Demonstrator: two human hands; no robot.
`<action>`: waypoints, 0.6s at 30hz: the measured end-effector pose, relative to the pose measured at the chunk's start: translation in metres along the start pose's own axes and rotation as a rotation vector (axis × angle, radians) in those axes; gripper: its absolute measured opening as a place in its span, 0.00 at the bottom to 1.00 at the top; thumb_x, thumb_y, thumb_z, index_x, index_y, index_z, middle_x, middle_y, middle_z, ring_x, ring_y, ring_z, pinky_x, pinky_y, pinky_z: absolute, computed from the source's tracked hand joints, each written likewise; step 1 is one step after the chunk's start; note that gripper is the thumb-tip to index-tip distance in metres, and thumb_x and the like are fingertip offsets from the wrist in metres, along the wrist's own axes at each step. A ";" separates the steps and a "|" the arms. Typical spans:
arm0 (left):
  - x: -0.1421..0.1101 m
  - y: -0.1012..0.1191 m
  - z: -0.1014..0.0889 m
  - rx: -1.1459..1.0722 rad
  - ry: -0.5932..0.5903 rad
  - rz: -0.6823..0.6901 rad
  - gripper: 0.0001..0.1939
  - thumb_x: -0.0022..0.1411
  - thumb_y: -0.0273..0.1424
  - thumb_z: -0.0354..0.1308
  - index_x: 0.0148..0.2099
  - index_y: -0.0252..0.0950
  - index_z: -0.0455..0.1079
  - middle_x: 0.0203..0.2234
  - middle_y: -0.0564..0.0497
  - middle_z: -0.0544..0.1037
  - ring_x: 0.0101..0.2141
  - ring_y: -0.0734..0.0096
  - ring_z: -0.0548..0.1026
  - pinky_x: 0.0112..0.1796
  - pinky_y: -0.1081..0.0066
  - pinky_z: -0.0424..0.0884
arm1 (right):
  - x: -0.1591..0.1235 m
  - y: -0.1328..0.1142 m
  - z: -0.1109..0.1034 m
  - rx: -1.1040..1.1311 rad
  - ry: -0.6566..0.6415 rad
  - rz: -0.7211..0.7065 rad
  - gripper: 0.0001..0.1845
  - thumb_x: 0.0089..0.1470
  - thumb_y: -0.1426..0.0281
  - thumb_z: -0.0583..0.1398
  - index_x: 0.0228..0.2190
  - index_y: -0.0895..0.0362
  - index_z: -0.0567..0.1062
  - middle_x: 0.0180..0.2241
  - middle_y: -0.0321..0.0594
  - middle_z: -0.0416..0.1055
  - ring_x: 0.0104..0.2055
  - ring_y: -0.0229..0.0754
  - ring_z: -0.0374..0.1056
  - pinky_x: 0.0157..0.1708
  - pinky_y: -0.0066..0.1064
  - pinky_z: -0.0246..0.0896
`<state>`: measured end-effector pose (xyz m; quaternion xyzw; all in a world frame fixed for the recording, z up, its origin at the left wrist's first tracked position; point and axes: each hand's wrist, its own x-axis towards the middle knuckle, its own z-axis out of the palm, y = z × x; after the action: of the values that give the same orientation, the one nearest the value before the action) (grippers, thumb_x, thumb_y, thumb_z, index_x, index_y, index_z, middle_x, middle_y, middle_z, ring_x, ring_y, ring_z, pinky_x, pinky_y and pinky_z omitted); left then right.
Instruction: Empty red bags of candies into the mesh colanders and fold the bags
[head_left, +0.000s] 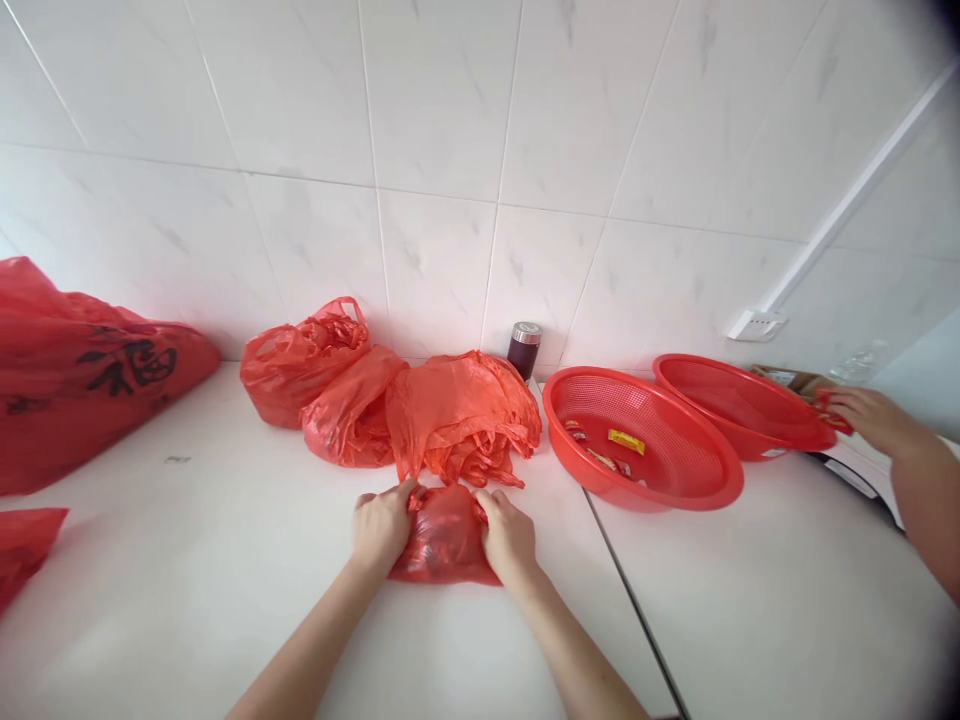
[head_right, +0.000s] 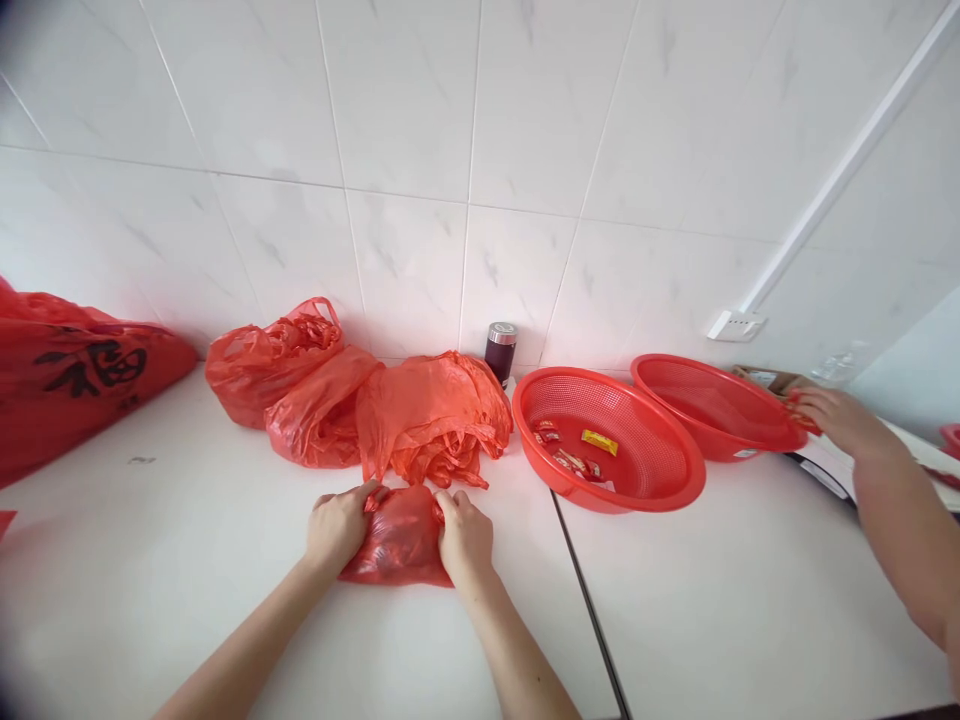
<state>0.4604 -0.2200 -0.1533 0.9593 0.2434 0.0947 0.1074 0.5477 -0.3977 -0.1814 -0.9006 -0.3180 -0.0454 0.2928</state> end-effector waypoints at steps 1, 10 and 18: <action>0.001 0.001 0.001 0.008 0.011 0.003 0.13 0.67 0.34 0.48 0.43 0.35 0.72 0.30 0.51 0.79 0.31 0.65 0.76 0.44 0.57 0.65 | 0.000 0.000 0.000 -0.002 0.004 0.001 0.26 0.48 0.83 0.51 0.45 0.51 0.73 0.35 0.40 0.71 0.30 0.39 0.67 0.28 0.27 0.51; -0.042 -0.019 -0.016 -0.191 0.050 -0.050 0.18 0.68 0.36 0.39 0.35 0.40 0.69 0.28 0.49 0.79 0.35 0.59 0.76 0.43 0.61 0.65 | -0.024 0.007 -0.032 0.351 -0.076 -0.016 0.21 0.57 0.58 0.55 0.20 0.54 0.53 0.19 0.27 0.48 0.21 0.33 0.48 0.23 0.23 0.47; -0.113 -0.040 -0.048 -0.695 0.082 -0.233 0.24 0.64 0.49 0.42 0.21 0.40 0.53 0.16 0.56 0.64 0.22 0.69 0.67 0.27 0.72 0.66 | -0.046 -0.010 -0.075 0.740 -0.002 0.157 0.26 0.54 0.58 0.56 0.20 0.53 0.43 0.20 0.27 0.36 0.22 0.33 0.36 0.20 0.26 0.37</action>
<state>0.3337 -0.2329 -0.1321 0.8268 0.3085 0.1973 0.4270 0.5136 -0.4581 -0.1273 -0.7556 -0.2431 0.0959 0.6007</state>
